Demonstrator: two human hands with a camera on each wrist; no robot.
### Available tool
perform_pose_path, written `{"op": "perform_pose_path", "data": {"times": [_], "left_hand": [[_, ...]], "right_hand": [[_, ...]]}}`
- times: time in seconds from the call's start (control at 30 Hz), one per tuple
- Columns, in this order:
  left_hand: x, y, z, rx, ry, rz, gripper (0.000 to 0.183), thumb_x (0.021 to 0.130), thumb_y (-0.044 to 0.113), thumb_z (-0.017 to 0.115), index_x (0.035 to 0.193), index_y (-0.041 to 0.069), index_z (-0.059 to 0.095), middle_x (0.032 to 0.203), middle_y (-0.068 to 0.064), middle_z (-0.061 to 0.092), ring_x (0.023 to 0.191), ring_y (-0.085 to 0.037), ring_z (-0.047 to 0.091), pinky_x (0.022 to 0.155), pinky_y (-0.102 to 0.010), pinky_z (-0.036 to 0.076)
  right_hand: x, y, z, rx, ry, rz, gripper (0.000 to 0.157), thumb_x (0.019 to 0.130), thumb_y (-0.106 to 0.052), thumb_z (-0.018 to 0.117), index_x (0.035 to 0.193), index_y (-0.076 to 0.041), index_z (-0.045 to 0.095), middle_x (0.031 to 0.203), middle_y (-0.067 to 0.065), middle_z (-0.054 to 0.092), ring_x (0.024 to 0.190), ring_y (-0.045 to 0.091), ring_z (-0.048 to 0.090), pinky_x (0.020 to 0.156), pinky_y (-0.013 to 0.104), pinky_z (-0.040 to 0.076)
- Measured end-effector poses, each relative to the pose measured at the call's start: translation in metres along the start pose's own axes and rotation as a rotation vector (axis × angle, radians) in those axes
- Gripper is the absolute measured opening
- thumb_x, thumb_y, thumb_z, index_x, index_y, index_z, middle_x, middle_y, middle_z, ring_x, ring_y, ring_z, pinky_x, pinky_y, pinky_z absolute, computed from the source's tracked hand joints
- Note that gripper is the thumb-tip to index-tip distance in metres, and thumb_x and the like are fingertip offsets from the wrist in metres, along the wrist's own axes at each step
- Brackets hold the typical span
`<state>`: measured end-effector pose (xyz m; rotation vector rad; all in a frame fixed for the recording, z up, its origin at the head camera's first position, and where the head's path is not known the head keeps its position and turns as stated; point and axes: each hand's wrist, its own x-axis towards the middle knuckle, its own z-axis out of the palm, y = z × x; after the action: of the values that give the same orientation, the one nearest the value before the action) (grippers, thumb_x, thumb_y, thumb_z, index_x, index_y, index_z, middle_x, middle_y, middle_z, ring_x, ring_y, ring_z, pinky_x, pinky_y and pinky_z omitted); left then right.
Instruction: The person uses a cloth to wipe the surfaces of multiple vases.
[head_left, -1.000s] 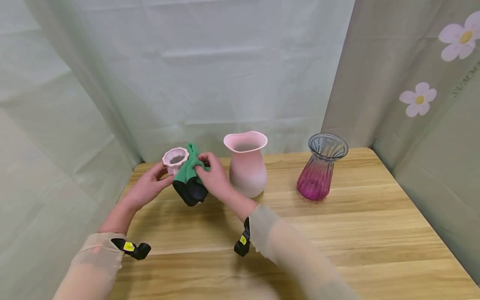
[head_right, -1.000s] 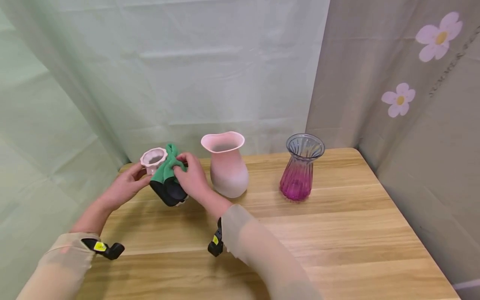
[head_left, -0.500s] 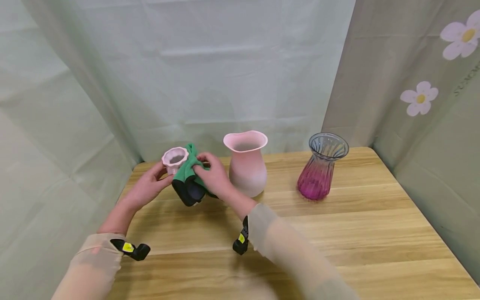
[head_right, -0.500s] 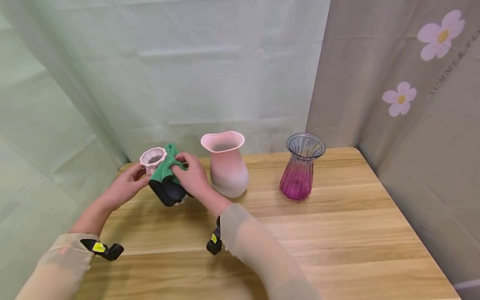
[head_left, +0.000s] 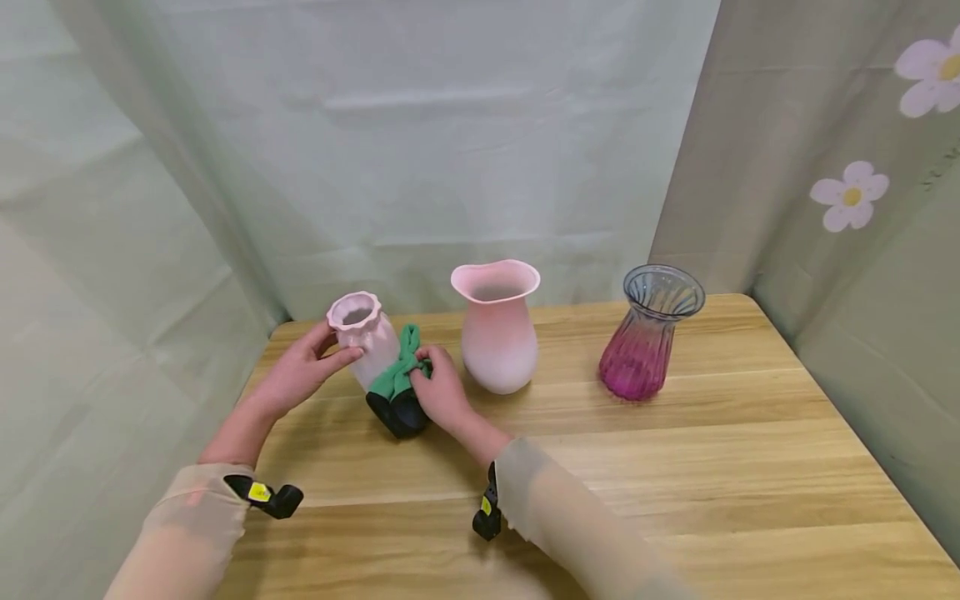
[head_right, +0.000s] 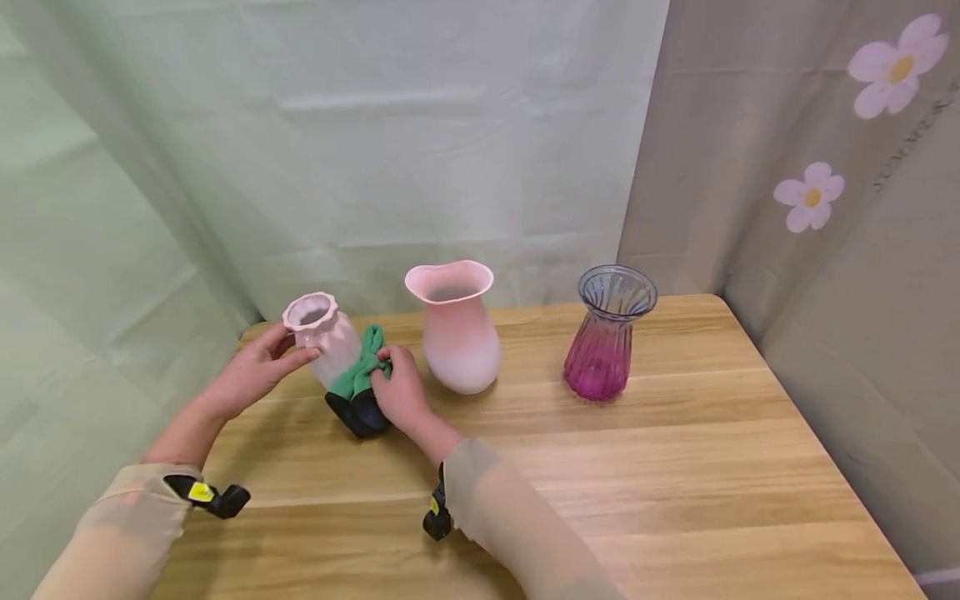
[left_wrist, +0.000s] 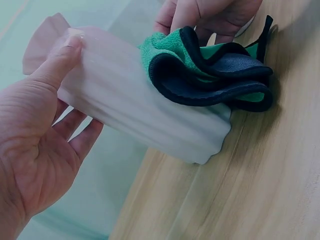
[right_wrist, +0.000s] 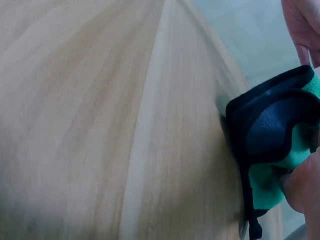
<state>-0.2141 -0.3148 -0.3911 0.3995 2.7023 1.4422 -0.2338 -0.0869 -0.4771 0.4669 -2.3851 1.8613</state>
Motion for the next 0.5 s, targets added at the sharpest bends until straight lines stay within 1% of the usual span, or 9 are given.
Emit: {"op": "perform_pose_path", "data": {"times": [0.13,0.3,0.5], "left_hand": [[0.002,0.000,0.000,-0.005,-0.002,-0.013,0.064,0.103,0.034,0.065,0.159,0.024,0.036,0.155,-0.006,0.043,0.144,-0.029,0.038,0.105,-0.037,0.047],[0.003,0.000,0.001,-0.008,0.008,-0.022,0.063,0.102,0.035,0.065,0.158,0.026,0.037,0.155,-0.005,0.042,0.145,-0.028,0.037,0.108,-0.050,0.043],[0.001,-0.001,0.001,-0.006,0.008,-0.022,0.063,0.103,0.036,0.064,0.158,0.026,0.036,0.156,-0.005,0.042,0.145,-0.028,0.038,0.109,-0.051,0.042]], "right_hand": [[0.001,0.000,-0.002,0.005,0.008,-0.006,0.016,0.096,-0.007,0.063,0.111,-0.003,0.064,0.118,0.011,0.062,0.111,0.024,0.057,0.099,0.036,0.047],[0.003,-0.005,-0.004,0.008,0.001,0.019,0.016,0.098,-0.010,0.063,0.113,-0.006,0.065,0.119,0.008,0.063,0.115,0.022,0.058,0.102,0.038,0.047],[0.007,-0.023,-0.008,0.043,-0.017,0.038,0.016,0.100,-0.016,0.063,0.115,-0.009,0.064,0.123,0.004,0.062,0.119,0.020,0.059,0.102,0.035,0.047]]}}
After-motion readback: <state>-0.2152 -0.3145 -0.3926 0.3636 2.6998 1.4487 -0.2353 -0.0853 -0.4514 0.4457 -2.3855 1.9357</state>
